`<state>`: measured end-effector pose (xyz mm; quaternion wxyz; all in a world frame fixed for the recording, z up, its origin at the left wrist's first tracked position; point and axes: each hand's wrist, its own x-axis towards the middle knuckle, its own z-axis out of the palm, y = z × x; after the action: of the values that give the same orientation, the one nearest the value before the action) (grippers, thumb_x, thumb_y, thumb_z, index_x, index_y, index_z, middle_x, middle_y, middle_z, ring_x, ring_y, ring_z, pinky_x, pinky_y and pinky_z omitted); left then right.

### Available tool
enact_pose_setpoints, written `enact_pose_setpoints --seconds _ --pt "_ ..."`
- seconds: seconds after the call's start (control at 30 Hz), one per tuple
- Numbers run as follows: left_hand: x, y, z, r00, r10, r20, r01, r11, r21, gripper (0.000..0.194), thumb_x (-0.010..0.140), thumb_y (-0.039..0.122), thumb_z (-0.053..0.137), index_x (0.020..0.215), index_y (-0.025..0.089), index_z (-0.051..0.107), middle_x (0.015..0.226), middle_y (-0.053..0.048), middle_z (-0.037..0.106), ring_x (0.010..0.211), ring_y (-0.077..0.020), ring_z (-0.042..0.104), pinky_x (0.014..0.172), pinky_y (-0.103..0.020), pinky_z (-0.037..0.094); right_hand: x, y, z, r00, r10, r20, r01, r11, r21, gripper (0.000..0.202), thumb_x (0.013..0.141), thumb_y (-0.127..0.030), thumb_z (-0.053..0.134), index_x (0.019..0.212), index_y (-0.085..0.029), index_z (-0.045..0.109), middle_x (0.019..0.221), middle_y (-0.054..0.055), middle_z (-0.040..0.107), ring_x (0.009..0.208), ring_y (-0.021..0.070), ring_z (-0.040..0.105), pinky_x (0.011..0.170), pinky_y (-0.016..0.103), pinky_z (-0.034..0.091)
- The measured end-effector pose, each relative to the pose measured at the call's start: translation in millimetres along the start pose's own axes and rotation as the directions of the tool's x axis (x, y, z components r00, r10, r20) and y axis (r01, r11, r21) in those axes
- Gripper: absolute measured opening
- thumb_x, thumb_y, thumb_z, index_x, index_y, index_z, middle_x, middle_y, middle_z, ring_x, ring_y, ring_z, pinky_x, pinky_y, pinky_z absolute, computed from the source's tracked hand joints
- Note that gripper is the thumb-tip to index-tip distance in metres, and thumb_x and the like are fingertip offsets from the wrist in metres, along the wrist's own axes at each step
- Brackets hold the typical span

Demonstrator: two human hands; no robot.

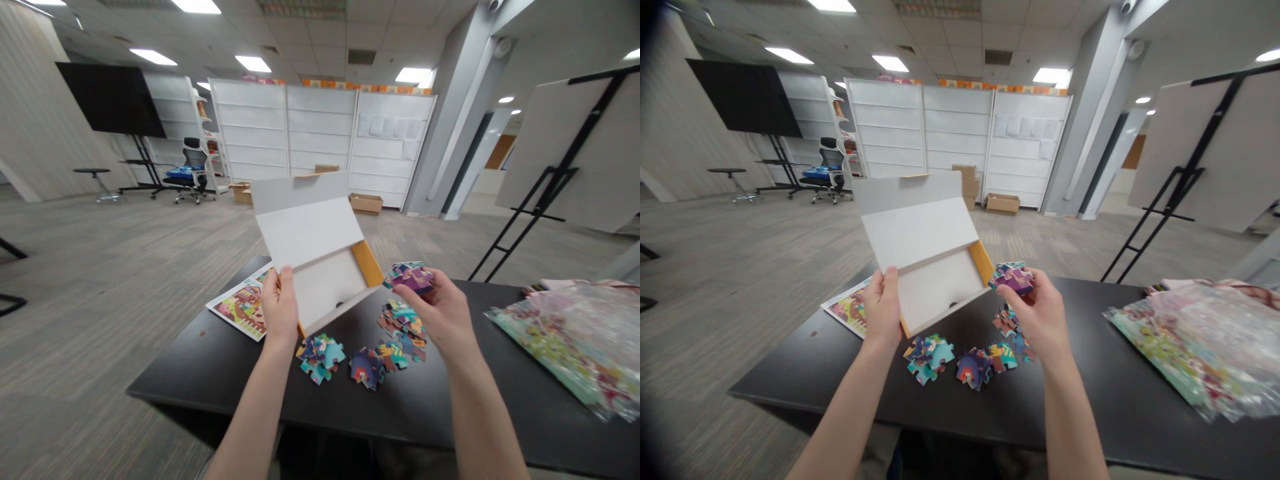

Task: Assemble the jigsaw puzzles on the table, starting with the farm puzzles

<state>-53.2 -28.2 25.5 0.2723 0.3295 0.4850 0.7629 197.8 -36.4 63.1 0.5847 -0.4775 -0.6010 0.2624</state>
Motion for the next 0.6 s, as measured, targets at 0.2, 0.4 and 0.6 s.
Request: enact_pose_setpoints --seconds 0.2,0.4,0.6 --pt "47 -7 -41.9 0.961 -0.061 -0.27 0.032 0.993 -0.111 0.035 0.076 0.05 0.067 0.074 0.022 0.046 0.069 0.005 0.054 0.067 -0.0133 0.055 0.065 -0.025 0.049 7 28 -5 0.991 0.083 0.107 -0.075 0.994 -0.078 0.05 0.07 -0.046 0.08 0.107 -0.018 0.06 0.086 0.005 0.073 0.071 0.0208 0.068 0.067 0.033 0.053" --pt "68 -16 -74.8 0.96 -0.082 -0.268 0.072 0.996 -0.049 0.03 0.077 0.044 0.07 0.075 0.02 0.051 0.075 0.003 0.061 0.071 -0.0138 0.061 0.074 -0.029 0.055 0 48 28 0.947 0.129 0.293 -0.001 0.916 -0.401 0.039 0.075 -0.037 0.071 0.11 -0.021 0.061 0.072 -0.002 0.067 0.058 0.0178 0.06 0.059 0.03 0.046" --pt "78 -19 -82.7 0.964 -0.184 -0.191 0.181 0.983 -0.033 0.021 0.077 0.03 0.071 0.089 0.02 0.057 0.084 0.0 0.066 0.077 -0.0169 0.067 0.082 -0.036 0.058 -5 60 47 0.886 0.132 0.445 0.115 0.866 -0.486 0.043 0.077 -0.028 0.073 0.117 -0.02 0.061 0.08 0.0 0.069 0.068 0.0174 0.061 0.065 0.027 0.044"
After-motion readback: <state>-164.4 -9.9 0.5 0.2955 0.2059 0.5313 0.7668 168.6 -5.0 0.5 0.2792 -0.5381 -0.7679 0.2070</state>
